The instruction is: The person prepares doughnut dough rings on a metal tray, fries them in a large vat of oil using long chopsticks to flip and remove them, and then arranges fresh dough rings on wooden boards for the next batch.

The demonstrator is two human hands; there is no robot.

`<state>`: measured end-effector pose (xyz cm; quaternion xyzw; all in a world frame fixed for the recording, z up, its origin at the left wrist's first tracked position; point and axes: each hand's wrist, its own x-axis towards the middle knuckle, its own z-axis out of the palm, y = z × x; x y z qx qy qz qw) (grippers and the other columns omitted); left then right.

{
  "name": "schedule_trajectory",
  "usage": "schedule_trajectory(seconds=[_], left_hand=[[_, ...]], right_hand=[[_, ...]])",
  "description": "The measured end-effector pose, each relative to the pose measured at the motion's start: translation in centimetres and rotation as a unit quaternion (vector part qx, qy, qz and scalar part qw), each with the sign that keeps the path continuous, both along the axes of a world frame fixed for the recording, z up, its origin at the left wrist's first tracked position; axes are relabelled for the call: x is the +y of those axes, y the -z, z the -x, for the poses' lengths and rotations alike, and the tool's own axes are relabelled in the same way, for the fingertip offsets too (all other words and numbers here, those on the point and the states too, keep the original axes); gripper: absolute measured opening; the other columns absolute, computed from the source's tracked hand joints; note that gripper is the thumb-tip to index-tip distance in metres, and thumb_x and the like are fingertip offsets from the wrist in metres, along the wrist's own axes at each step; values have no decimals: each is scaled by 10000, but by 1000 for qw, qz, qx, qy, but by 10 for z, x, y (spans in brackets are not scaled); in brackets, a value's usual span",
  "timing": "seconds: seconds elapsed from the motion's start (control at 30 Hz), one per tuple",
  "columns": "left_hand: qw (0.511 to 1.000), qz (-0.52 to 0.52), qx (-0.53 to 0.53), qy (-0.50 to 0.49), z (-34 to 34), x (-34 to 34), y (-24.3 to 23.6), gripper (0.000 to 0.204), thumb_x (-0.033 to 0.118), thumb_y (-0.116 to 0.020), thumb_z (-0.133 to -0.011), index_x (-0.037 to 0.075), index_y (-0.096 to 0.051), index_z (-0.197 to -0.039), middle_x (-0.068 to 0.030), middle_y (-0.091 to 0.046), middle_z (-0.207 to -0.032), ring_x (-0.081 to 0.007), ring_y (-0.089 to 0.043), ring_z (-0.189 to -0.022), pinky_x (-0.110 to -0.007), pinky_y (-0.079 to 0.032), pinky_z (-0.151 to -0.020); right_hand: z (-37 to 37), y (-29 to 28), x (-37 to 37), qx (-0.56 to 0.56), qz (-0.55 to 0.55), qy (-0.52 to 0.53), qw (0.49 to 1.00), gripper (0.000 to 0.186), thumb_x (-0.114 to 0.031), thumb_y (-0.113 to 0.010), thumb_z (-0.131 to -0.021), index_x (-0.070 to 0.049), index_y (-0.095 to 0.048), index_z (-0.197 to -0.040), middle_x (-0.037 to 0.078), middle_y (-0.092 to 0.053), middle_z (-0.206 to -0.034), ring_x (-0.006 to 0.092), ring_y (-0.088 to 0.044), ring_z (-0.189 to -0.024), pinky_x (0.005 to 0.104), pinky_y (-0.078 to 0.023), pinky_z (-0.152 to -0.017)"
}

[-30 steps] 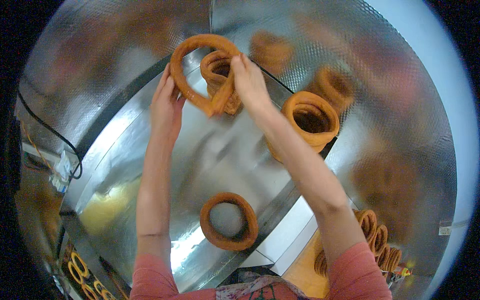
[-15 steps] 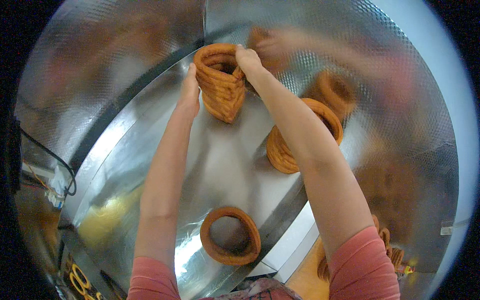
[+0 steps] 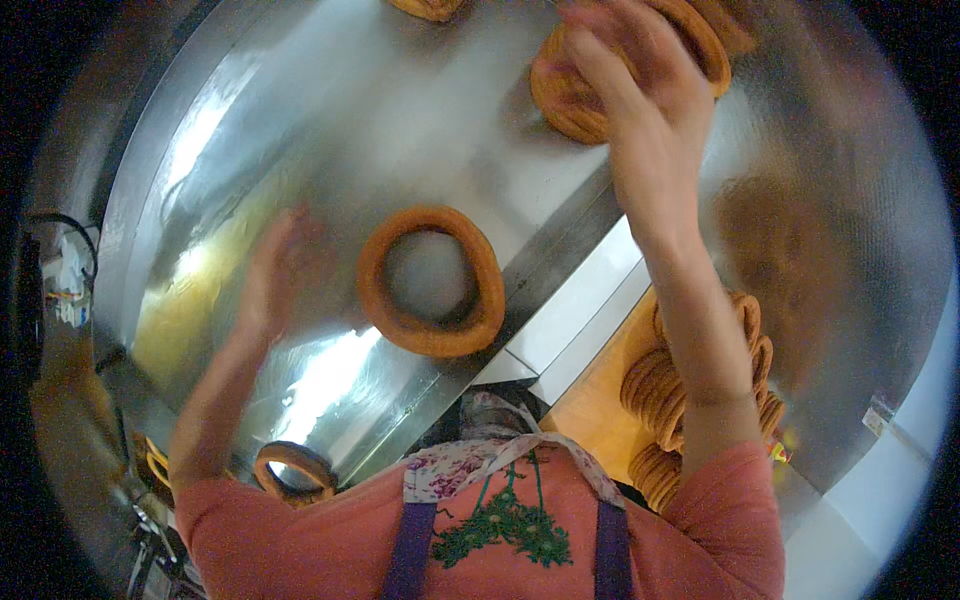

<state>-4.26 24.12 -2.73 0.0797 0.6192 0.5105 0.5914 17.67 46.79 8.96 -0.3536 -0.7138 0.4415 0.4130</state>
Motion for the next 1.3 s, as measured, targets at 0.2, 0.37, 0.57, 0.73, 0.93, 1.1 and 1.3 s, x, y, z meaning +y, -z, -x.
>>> schedule_trajectory(seconds=[0.2,0.37,0.57,0.73,0.93,1.1,1.3], left_hand=[[931,156,-323,-66,-105,-72,-14,574,451,-414,-903,33,-307,-1282,-222,-384,-1223,-366,-503,-1053,-480,-420,-922],[897,9,-411,-165,-124,-14,-11,594,422,-395,-915,29,-232,-1330,-217,-333,-1297,-379,-409,-1177,-485,-373,-980],[922,-147,-272,-231,-128,40,-19,650,400,-437,-904,61,-155,-1380,-203,-275,-1364,-361,-365,-1215,-473,-354,-995],[932,-206,-219,-204,-194,-69,-87,638,414,-485,-884,96,-228,-1374,-161,-355,-1319,-294,-413,-1155,-414,-372,-959],[910,-337,-154,-189,-249,-208,-166,603,369,-479,-891,45,-277,-1358,-138,-489,-1215,-242,-493,-1089,-346,-391,-922],[849,-365,137,-357,-288,-352,-187,566,287,-542,-833,-34,-388,-1272,-222,-561,-1087,-311,-604,-938,-381,-481,-823],[558,-250,411,-676,-322,-504,-177,431,296,-466,-883,-22,-451,-1174,-130,-566,-944,-210,-552,-806,-326,-454,-714]], right_hand=[[-90,26,-80,-18,192,105,975,399,-41,-491,-872,5,-427,-1263,144,-582,-1069,198,-624,-753,292,-530,-604],[-130,25,-122,10,240,150,959,389,-43,-500,-869,12,-440,-1249,146,-592,-1053,189,-626,-721,282,-529,-583],[-142,11,-177,15,232,113,966,338,-51,-502,-873,15,-483,-1204,131,-601,-1023,175,-620,-735,273,-528,-596],[-139,16,-235,-101,17,-85,991,321,-161,-406,-935,10,-525,-1178,173,-512,-1205,249,-529,-1039,362,-434,-869],[-100,19,-285,-37,-21,-171,984,401,-261,-407,-934,-28,-489,-1249,139,-453,-1310,249,-448,-1184,352,-367,-957],[-84,20,-373,-74,-158,-389,904,417,-112,-660,-768,-41,-552,-1165,124,-600,-1090,257,-593,-945,332,-466,-838],[-34,18,-552,-40,-307,-586,749,675,-70,-752,-615,-80,-487,-1235,142,-412,-1225,301,-442,-1094,403,-398,-908]])
